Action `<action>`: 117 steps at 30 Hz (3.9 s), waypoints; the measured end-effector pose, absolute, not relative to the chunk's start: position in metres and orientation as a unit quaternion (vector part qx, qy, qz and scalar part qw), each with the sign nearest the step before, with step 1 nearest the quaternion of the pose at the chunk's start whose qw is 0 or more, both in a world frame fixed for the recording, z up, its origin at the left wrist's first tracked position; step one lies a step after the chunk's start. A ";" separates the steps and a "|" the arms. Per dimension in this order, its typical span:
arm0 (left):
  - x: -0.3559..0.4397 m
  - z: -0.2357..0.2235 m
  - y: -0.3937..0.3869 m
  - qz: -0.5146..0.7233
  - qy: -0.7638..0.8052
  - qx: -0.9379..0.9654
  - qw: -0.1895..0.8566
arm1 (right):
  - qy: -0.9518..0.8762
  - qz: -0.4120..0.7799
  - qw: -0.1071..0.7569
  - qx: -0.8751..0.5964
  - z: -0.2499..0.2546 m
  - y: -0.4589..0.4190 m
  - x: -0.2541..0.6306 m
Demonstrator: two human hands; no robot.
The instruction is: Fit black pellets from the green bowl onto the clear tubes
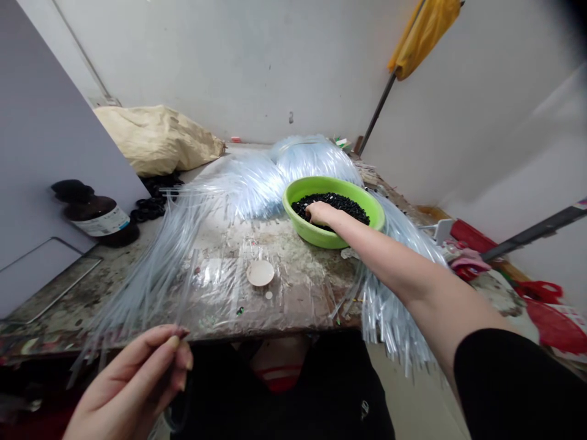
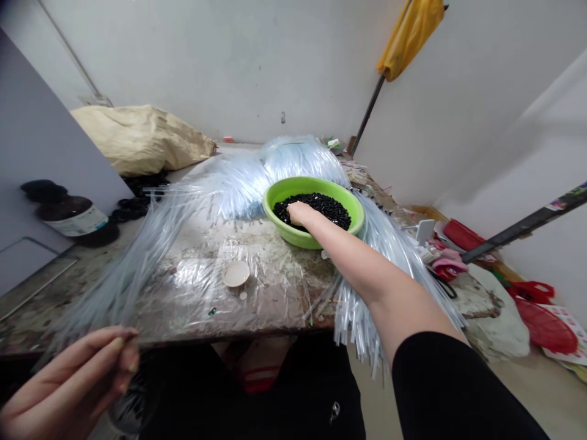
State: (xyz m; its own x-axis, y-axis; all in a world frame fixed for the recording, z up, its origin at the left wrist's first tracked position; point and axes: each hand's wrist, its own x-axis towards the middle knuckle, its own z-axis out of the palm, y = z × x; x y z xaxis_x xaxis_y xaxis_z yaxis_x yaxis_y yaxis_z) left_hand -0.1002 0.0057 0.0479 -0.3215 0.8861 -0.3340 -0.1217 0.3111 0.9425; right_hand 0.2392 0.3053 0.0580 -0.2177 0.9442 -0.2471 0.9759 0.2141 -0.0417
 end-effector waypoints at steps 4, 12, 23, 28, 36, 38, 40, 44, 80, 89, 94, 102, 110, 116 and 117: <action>-0.078 0.047 0.016 0.521 0.617 0.305 0.505 | 0.771 -0.092 0.049 0.628 0.057 0.301 0.240; -0.062 0.029 0.031 0.528 0.570 0.247 0.579 | 0.749 -0.099 -0.150 0.637 0.090 0.262 0.255; -0.017 0.011 0.043 0.501 0.486 0.263 0.665 | 0.673 -0.435 -0.411 0.434 0.058 0.110 0.196; -0.003 0.010 0.040 0.480 0.472 0.264 0.691 | 0.606 -0.499 -0.434 0.442 0.019 0.083 0.172; 0.004 0.006 0.032 0.469 0.455 0.272 0.706 | 0.604 -0.463 -0.486 0.429 0.002 0.065 0.165; 0.005 0.006 0.031 0.469 0.450 0.275 0.709 | 0.623 -0.441 -0.498 0.411 0.000 0.062 0.164; 0.006 0.005 0.029 0.469 0.441 0.277 0.713 | 0.639 -0.424 -0.507 0.393 -0.003 0.059 0.162; 0.005 0.001 0.026 0.467 0.427 0.273 0.725 | 0.656 -0.403 -0.517 0.374 -0.008 0.054 0.158; 0.001 -0.014 0.020 0.465 0.426 0.267 0.728 | 0.736 -0.303 -0.447 0.408 -0.018 0.042 0.161; -0.001 -0.016 0.019 0.458 0.427 0.255 0.737 | 0.719 -0.325 -0.432 0.436 -0.017 0.046 0.163; -0.008 -0.014 0.021 0.495 0.462 0.279 0.680 | 0.744 -0.261 -0.418 0.452 -0.007 0.072 0.174; -0.014 -0.014 0.022 0.513 0.478 0.256 0.666 | 0.838 -0.117 -0.286 0.450 0.007 0.127 0.179; -0.014 -0.015 0.020 0.515 0.481 0.262 0.660 | 0.890 0.023 -0.109 0.441 0.006 0.153 0.162; -0.016 -0.017 0.020 0.510 0.481 0.256 0.666 | 0.898 0.082 -0.024 0.432 0.010 0.163 0.152; -0.016 -0.018 0.020 0.510 0.479 0.255 0.667 | 0.898 0.085 -0.018 0.430 0.011 0.164 0.149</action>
State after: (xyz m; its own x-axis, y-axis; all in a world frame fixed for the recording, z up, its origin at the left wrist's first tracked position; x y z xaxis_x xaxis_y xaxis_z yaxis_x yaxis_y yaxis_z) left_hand -0.0162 0.0199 -0.0175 0.0202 0.9254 -0.3786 -0.4368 0.3488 0.8292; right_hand 0.1495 0.1642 0.0112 -0.6287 0.7704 0.1056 0.7766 0.6150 0.1369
